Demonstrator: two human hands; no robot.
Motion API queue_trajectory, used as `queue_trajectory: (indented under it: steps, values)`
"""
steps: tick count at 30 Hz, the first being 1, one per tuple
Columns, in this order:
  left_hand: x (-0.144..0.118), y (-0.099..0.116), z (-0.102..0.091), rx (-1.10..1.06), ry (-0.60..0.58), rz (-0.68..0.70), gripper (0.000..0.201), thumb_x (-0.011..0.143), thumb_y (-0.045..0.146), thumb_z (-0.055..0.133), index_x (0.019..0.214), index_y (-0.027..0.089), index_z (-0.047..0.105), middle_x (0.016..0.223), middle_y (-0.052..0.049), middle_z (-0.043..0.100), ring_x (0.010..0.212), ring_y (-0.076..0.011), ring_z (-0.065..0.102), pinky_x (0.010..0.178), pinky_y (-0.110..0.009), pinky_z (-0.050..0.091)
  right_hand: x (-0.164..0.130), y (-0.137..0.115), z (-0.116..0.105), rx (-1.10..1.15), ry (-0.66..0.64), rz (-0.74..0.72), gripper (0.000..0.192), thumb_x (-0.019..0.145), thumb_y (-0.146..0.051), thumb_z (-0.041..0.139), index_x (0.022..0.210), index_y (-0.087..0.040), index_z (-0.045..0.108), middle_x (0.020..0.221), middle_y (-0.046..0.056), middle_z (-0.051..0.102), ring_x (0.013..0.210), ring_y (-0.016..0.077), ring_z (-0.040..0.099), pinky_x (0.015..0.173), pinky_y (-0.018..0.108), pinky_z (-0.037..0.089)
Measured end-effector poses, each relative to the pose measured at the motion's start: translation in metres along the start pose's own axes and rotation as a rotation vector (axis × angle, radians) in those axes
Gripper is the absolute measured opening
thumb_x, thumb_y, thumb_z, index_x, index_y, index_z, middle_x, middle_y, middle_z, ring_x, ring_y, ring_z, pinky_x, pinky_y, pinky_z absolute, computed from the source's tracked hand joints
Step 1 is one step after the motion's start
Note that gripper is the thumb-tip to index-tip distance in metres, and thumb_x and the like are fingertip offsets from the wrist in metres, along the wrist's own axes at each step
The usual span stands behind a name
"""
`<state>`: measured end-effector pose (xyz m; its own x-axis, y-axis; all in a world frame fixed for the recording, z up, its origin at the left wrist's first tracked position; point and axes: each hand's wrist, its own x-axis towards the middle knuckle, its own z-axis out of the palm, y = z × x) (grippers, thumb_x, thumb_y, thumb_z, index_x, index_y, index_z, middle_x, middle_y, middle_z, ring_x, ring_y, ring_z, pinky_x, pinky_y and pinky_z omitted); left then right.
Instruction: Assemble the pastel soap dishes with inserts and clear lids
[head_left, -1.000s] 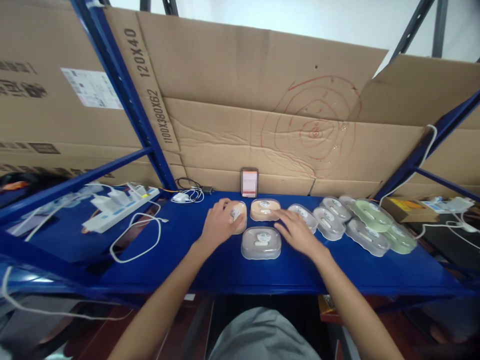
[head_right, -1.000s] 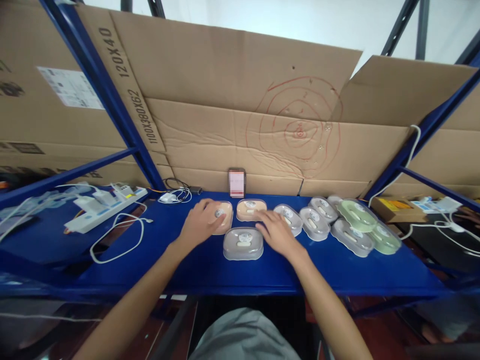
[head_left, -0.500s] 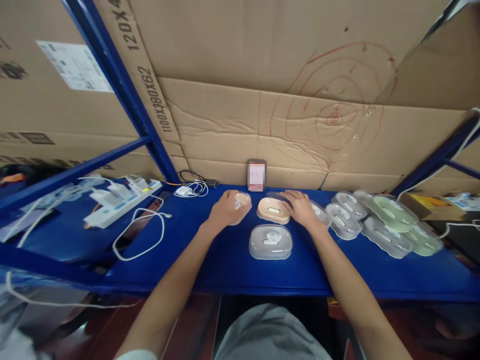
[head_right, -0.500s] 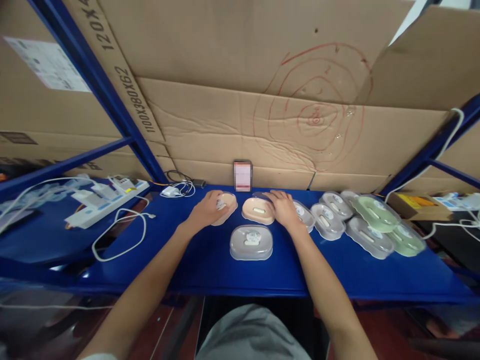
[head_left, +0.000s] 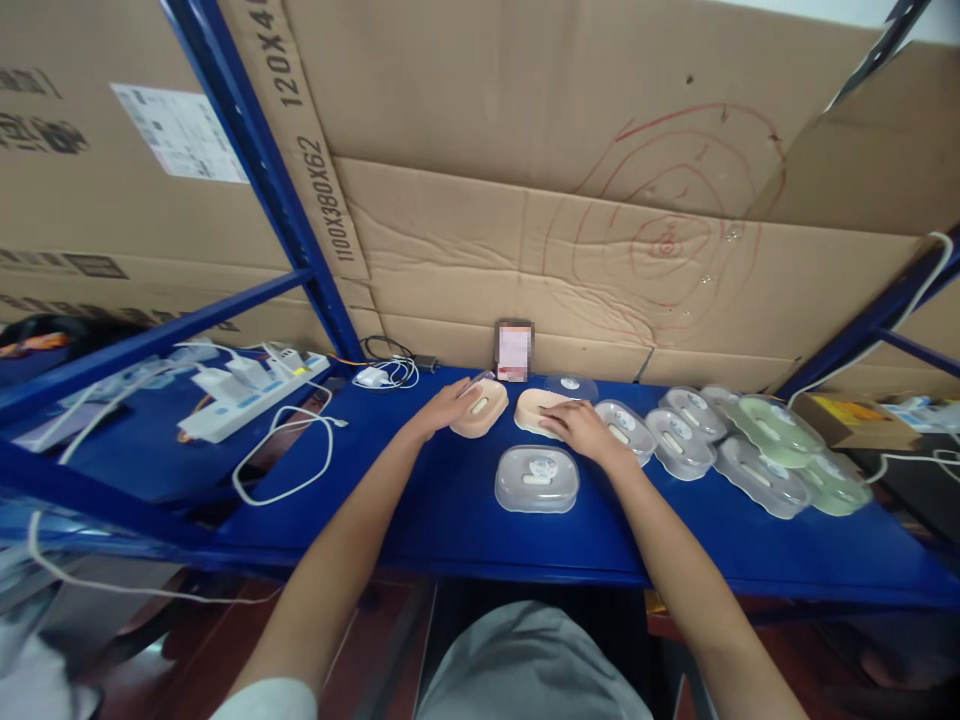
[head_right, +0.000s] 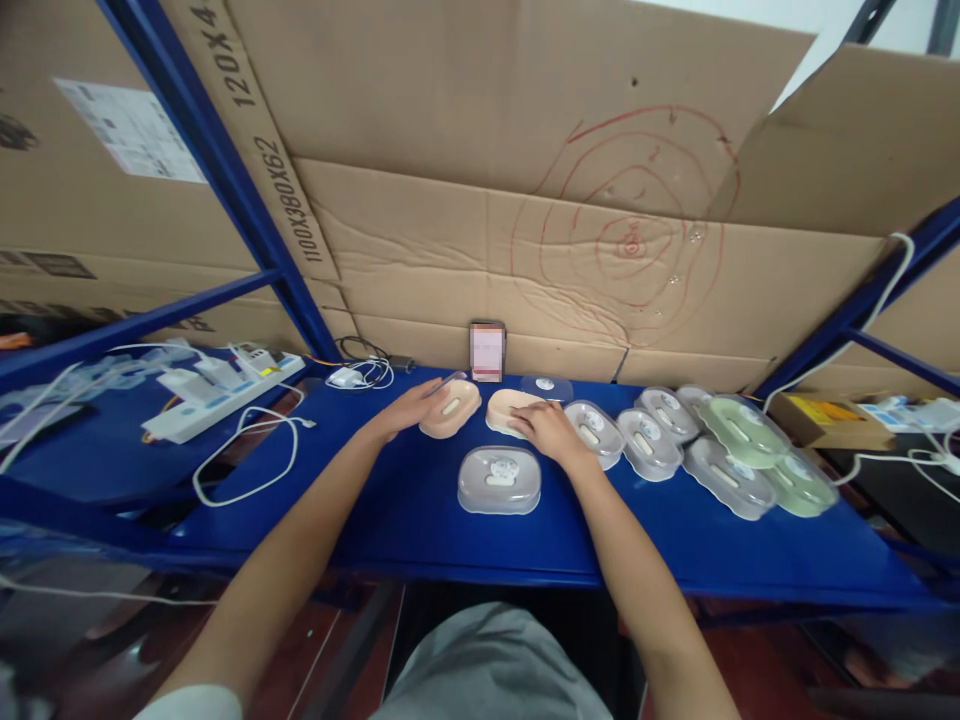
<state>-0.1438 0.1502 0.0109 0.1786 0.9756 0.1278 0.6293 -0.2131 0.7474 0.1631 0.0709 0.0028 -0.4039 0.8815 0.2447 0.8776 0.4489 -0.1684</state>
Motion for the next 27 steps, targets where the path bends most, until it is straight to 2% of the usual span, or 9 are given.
queue_trajectory:
  steps: [4, 6, 8, 10, 13, 16, 19, 22, 27]
  values:
    - [-0.004, 0.000, 0.005, 0.235, 0.053, -0.016, 0.068, 0.104, 0.058, 0.052, 0.157, 0.016, 0.054, 0.164, -0.021, 0.052, 0.152, -0.0400, 0.049, 0.123, -0.055, 0.038, 0.005, -0.009, -0.003, -0.027, 0.029, 0.058, 0.037, 0.115, -0.039, 0.045, 0.133, -0.025, 0.074, 0.138, 0.009, 0.076, 0.130, 0.0249, 0.067, 0.116, 0.042, 0.040]
    - [-0.008, 0.004, 0.006, 0.348, 0.092, 0.012, 0.068, 0.104, 0.054, 0.053, 0.160, 0.017, 0.050, 0.171, -0.023, 0.041, 0.159, -0.0431, 0.037, 0.126, -0.064, 0.030, 0.004, -0.010, -0.010, -0.049, 0.067, 0.124, 0.039, 0.114, -0.039, 0.045, 0.139, -0.025, 0.070, 0.144, 0.011, 0.073, 0.137, 0.0267, 0.062, 0.120, 0.046, 0.034]
    - [-0.013, 0.008, 0.005, 0.438, 0.116, 0.059, 0.064, 0.105, 0.051, 0.053, 0.159, 0.018, 0.050, 0.172, -0.024, 0.038, 0.160, -0.0434, 0.034, 0.126, -0.068, 0.027, -0.002, -0.004, -0.019, -0.077, 0.109, 0.217, 0.044, 0.113, -0.043, 0.046, 0.148, -0.023, 0.063, 0.152, 0.015, 0.066, 0.145, 0.0302, 0.053, 0.123, 0.051, 0.028]
    - [-0.018, 0.014, 0.005, 0.504, 0.123, 0.116, 0.057, 0.105, 0.050, 0.052, 0.153, 0.019, 0.057, 0.165, -0.024, 0.047, 0.154, -0.0423, 0.042, 0.124, -0.064, 0.033, -0.014, 0.007, -0.029, -0.106, 0.124, 0.327, 0.051, 0.110, -0.050, 0.050, 0.152, -0.021, 0.059, 0.155, 0.019, 0.061, 0.147, 0.0356, 0.049, 0.123, 0.057, 0.027]
    - [-0.025, 0.021, 0.010, 0.570, 0.079, 0.223, 0.043, 0.105, 0.050, 0.055, 0.133, 0.022, 0.070, 0.141, -0.019, 0.066, 0.138, -0.0370, 0.058, 0.116, -0.051, 0.045, -0.037, 0.030, -0.039, -0.137, 0.067, 0.471, 0.066, 0.094, -0.058, 0.072, 0.149, -0.022, 0.062, 0.149, 0.021, 0.063, 0.138, 0.0431, 0.055, 0.115, 0.064, 0.036]
    - [-0.034, 0.023, 0.021, 0.619, 0.010, 0.304, 0.033, 0.099, 0.050, 0.067, 0.119, 0.025, 0.075, 0.126, -0.015, 0.072, 0.128, -0.0354, 0.065, 0.107, -0.046, 0.051, -0.052, 0.049, -0.043, -0.140, 0.002, 0.515, 0.074, 0.083, -0.052, 0.084, 0.149, -0.026, 0.063, 0.147, 0.019, 0.065, 0.130, 0.0421, 0.061, 0.108, 0.056, 0.047]
    - [-0.039, 0.022, 0.029, 0.657, -0.022, 0.320, 0.029, 0.096, 0.042, 0.073, 0.117, 0.023, 0.076, 0.128, -0.016, 0.073, 0.124, -0.0363, 0.068, 0.107, -0.047, 0.050, -0.051, 0.059, -0.044, -0.108, -0.014, 0.461, 0.058, 0.096, -0.047, 0.071, 0.151, -0.031, 0.062, 0.148, 0.010, 0.068, 0.129, 0.0325, 0.066, 0.105, 0.042, 0.051]
    - [-0.039, 0.022, 0.030, 0.660, -0.028, 0.309, 0.029, 0.101, 0.036, 0.064, 0.125, 0.023, 0.075, 0.133, -0.014, 0.074, 0.126, -0.0343, 0.068, 0.109, -0.047, 0.048, -0.041, 0.058, -0.044, -0.095, 0.018, 0.428, 0.044, 0.107, -0.039, 0.053, 0.148, -0.030, 0.064, 0.144, 0.005, 0.073, 0.129, 0.0256, 0.068, 0.107, 0.034, 0.051]
    - [-0.036, 0.026, 0.030, 0.622, 0.001, 0.270, 0.031, 0.104, 0.031, 0.054, 0.127, 0.023, 0.072, 0.127, -0.012, 0.078, 0.124, -0.0340, 0.070, 0.108, -0.049, 0.048, -0.032, 0.041, -0.050, -0.202, 0.144, 0.513, 0.049, 0.109, -0.025, 0.038, 0.152, -0.021, 0.060, 0.154, 0.013, 0.064, 0.145, 0.0304, 0.055, 0.118, 0.045, 0.041]
